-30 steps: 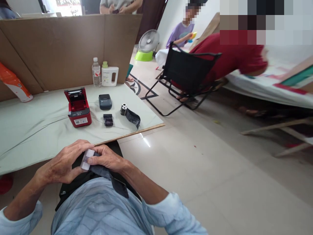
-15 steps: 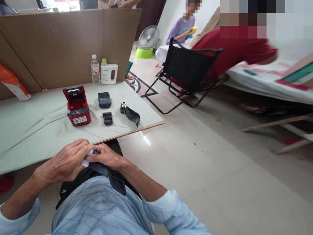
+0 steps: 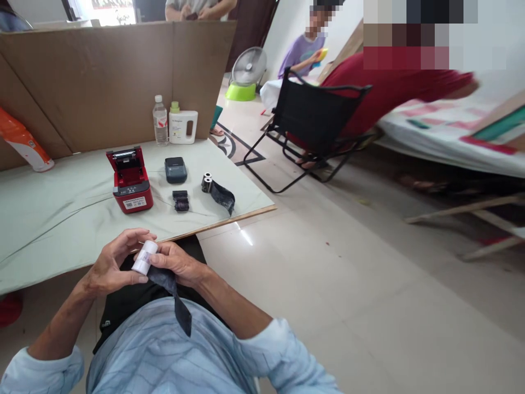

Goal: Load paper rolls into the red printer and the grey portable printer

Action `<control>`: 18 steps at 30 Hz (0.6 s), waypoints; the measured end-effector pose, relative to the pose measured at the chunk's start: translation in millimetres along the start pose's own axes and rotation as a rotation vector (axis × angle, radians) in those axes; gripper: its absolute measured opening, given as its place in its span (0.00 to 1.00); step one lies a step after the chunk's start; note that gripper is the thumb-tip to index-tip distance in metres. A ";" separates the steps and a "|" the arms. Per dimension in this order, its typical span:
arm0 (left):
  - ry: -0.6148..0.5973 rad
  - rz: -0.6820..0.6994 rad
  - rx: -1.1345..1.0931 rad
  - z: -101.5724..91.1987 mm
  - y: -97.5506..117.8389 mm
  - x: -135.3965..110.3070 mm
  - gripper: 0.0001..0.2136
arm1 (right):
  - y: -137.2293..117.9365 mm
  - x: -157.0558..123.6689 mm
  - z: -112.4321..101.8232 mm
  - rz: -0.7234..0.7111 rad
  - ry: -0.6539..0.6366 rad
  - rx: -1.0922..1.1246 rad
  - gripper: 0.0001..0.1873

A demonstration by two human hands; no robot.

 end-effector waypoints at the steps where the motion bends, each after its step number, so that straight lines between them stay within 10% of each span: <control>1: 0.004 -0.004 -0.023 2.4 0.8 -0.7 0.41 | 0.1 -0.9 1.1 -0.002 -0.003 -0.005 0.31; 8: 0.015 0.035 -0.278 11.0 6.3 -1.1 0.38 | -1.3 -6.7 7.0 -0.027 0.049 0.002 0.32; 18: -0.081 0.090 0.160 -3.1 39.7 2.9 0.31 | -8.1 -9.0 12.6 0.001 -0.026 -0.056 0.31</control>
Point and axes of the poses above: each hand's wrist, its own x-axis towards the middle knuckle, its own z-axis out of the palm, y = z × x, the point moved 3 cm from there along x, towards the middle knuckle
